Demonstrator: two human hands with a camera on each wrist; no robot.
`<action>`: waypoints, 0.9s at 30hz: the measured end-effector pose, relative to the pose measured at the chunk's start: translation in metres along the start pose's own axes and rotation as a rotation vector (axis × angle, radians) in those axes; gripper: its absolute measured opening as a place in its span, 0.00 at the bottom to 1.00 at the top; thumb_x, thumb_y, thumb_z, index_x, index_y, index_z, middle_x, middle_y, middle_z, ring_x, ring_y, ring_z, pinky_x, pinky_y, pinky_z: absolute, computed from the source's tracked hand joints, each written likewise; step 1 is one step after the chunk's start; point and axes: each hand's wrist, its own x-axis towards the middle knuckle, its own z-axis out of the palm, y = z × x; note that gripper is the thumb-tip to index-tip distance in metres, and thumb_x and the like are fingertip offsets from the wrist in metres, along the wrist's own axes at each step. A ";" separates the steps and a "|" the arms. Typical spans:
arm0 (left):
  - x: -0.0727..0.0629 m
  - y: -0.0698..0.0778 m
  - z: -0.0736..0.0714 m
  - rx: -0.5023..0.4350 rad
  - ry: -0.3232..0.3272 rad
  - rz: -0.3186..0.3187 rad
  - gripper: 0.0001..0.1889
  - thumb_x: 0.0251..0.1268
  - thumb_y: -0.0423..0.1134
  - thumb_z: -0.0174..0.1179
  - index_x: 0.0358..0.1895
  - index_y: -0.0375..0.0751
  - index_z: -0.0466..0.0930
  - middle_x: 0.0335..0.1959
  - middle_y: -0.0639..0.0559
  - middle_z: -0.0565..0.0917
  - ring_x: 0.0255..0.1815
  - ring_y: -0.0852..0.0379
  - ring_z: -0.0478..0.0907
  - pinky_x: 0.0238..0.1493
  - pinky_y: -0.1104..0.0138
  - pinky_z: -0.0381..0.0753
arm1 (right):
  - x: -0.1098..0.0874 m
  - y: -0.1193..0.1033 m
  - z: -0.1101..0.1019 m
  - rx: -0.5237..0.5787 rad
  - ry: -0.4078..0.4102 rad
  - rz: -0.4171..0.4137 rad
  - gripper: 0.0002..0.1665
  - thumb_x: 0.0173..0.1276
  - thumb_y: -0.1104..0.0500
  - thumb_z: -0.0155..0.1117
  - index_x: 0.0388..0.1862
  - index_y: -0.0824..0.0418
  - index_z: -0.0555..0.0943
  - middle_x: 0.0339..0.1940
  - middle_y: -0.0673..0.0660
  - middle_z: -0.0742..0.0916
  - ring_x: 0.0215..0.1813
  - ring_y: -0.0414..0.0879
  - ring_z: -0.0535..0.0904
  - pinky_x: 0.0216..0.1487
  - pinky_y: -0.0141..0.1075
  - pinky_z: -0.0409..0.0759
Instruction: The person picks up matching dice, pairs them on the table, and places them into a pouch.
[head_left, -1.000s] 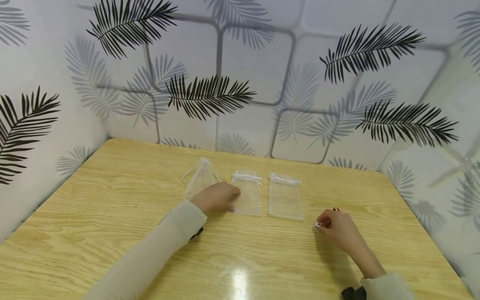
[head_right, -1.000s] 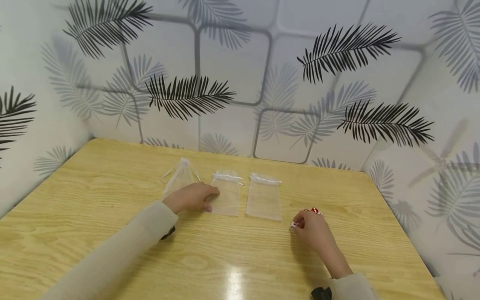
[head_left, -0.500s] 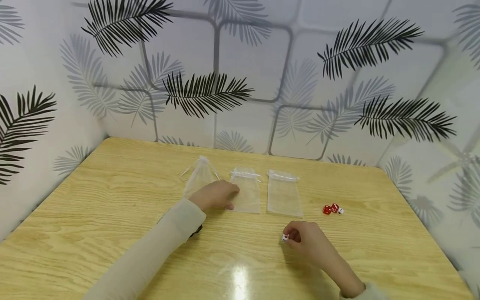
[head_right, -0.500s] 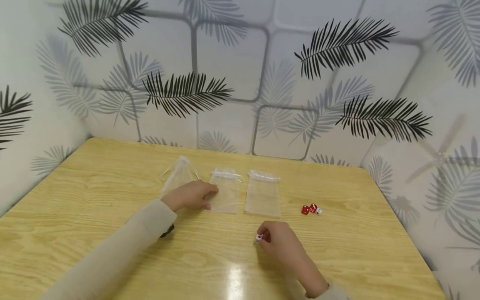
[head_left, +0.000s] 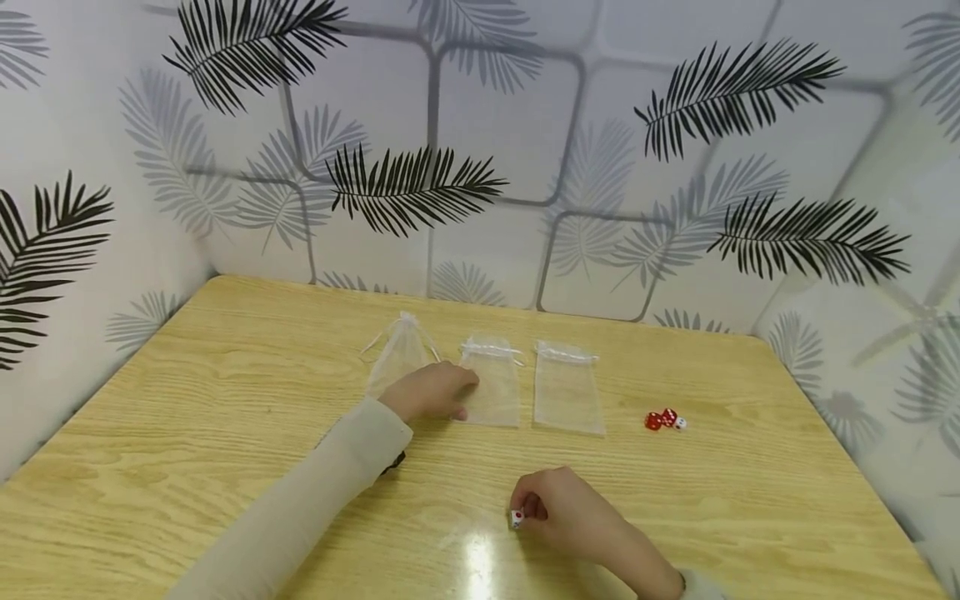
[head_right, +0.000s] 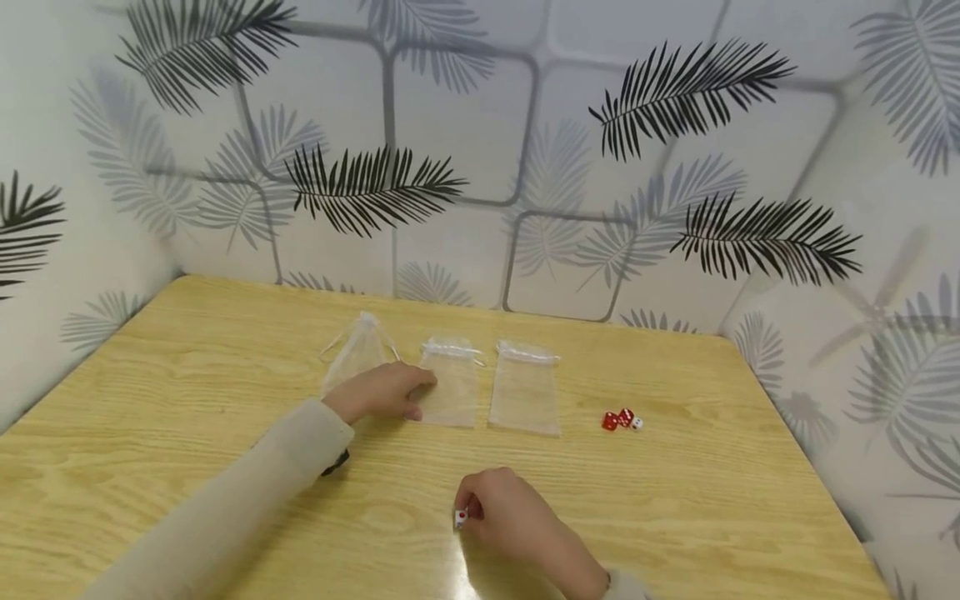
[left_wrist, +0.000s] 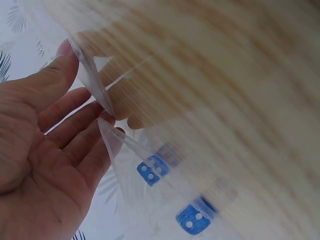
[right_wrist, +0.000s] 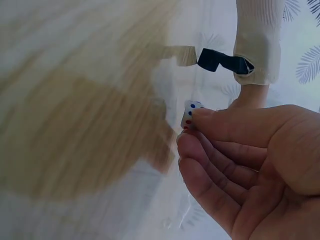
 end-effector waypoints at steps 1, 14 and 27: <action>0.000 0.000 0.000 -0.004 -0.001 -0.002 0.14 0.60 0.39 0.65 0.46 0.38 0.76 0.38 0.49 0.81 0.40 0.53 0.76 0.46 0.59 0.74 | 0.001 -0.001 0.001 -0.005 -0.005 -0.005 0.09 0.55 0.73 0.65 0.28 0.60 0.82 0.24 0.46 0.83 0.27 0.29 0.72 0.29 0.25 0.75; -0.002 -0.001 0.001 -0.013 0.011 0.003 0.11 0.59 0.38 0.66 0.39 0.39 0.74 0.29 0.53 0.73 0.32 0.56 0.67 0.39 0.61 0.68 | -0.006 0.010 -0.007 -0.007 -0.013 0.011 0.10 0.54 0.73 0.63 0.32 0.62 0.83 0.27 0.47 0.84 0.29 0.30 0.74 0.31 0.26 0.76; -0.001 -0.001 0.000 -0.006 -0.005 0.001 0.15 0.59 0.40 0.65 0.47 0.38 0.76 0.41 0.48 0.81 0.41 0.52 0.76 0.47 0.59 0.74 | -0.035 0.063 -0.057 -0.160 0.199 0.221 0.07 0.57 0.68 0.67 0.36 0.66 0.82 0.26 0.50 0.84 0.29 0.37 0.77 0.28 0.29 0.76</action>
